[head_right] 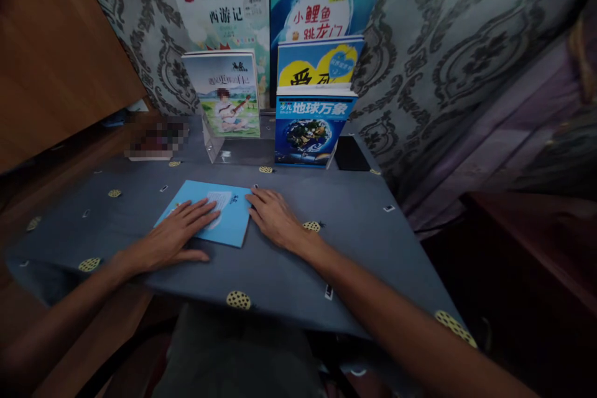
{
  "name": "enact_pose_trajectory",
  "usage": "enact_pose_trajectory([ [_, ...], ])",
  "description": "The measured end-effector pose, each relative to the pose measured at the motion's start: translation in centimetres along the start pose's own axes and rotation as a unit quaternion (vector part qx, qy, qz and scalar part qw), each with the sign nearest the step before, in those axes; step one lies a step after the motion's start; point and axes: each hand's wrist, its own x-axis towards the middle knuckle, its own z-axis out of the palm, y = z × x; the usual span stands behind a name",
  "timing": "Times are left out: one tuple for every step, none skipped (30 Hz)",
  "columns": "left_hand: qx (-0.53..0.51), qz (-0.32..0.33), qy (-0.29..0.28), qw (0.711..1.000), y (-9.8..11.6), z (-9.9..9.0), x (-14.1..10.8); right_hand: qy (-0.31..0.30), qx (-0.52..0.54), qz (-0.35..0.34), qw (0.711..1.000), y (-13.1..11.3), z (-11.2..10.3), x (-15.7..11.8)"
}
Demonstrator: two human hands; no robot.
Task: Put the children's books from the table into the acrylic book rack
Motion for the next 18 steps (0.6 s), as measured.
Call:
enact_pose_trajectory([
  [0.009,0.007,0.003,1.0,0.0,0.1,-0.1,0.0,0.002,0.005,1.0,0.1,0.1,0.0],
  [0.02,0.01,0.007,1.0,-0.1,0.2,-0.2,-0.001,0.004,0.01,1.0,0.1,0.1,0.0],
  [0.031,0.013,0.013,0.999,-0.3,0.4,-0.1,-0.004,0.007,0.013,1.0,0.1,0.1,0.0],
  [0.043,0.019,0.019,0.999,-0.4,0.5,0.0,-0.006,0.009,0.016,1.0,0.2,0.1,0.0],
  [0.054,0.025,0.026,0.998,-0.6,0.7,0.1,-0.009,0.012,0.018,1.0,0.2,0.1,0.0],
  [0.065,0.031,0.034,0.997,-0.7,0.8,0.1,-0.011,0.015,0.02,1.0,0.2,0.1,0.0],
  [0.074,0.036,0.044,0.996,-0.7,0.9,0.2,-0.013,0.019,0.024,0.999,0.2,0.0,0.0],
  [0.08,0.039,0.054,0.995,-0.6,0.9,0.2,-0.014,0.024,0.027,0.999,0.2,0.0,0.0],
  [0.082,0.038,0.063,0.994,-0.4,0.8,0.2,-0.015,0.031,0.03,0.999,0.2,-0.1,0.0],
  [0.078,0.031,0.07,0.994,-0.2,0.6,0.3,-0.014,0.041,0.032,0.999,0.2,-0.2,0.1],
  [0.067,0.017,0.073,0.995,0.1,0.2,0.4,-0.011,0.053,0.032,0.998,0.2,-0.3,0.1],
  [0.05,-0.006,0.075,0.996,0.4,-0.3,0.6,-0.007,0.069,0.031,0.997,0.2,-0.5,0.1],
  [0.026,-0.037,0.078,0.996,0.7,-1.0,0.9,0.001,0.09,0.031,0.995,0.2,-0.7,0.2],
  [-0.003,-0.074,0.086,0.994,1.0,-1.8,1.2,0.01,0.115,0.031,0.993,0.2,-1.0,0.3],
  [-0.039,-0.108,0.1,0.988,1.2,-2.7,1.5,0.021,0.143,0.032,0.989,0.2,-1.2,0.4],
  [-0.078,-0.133,0.118,0.981,1.4,-3.7,1.9,0.032,0.171,0.036,0.984,0.2,-1.4,0.5],
  [-0.119,-0.142,0.133,0.974,1.6,-4.6,2.2,0.044,0.2,0.046,0.978,0.1,-1.5,0.6],
  [-0.159,-0.144,0.148,0.966,1.8,-5.4,2.5,0.053,0.232,0.06,0.969,0.1,-1.6,0.8],
])
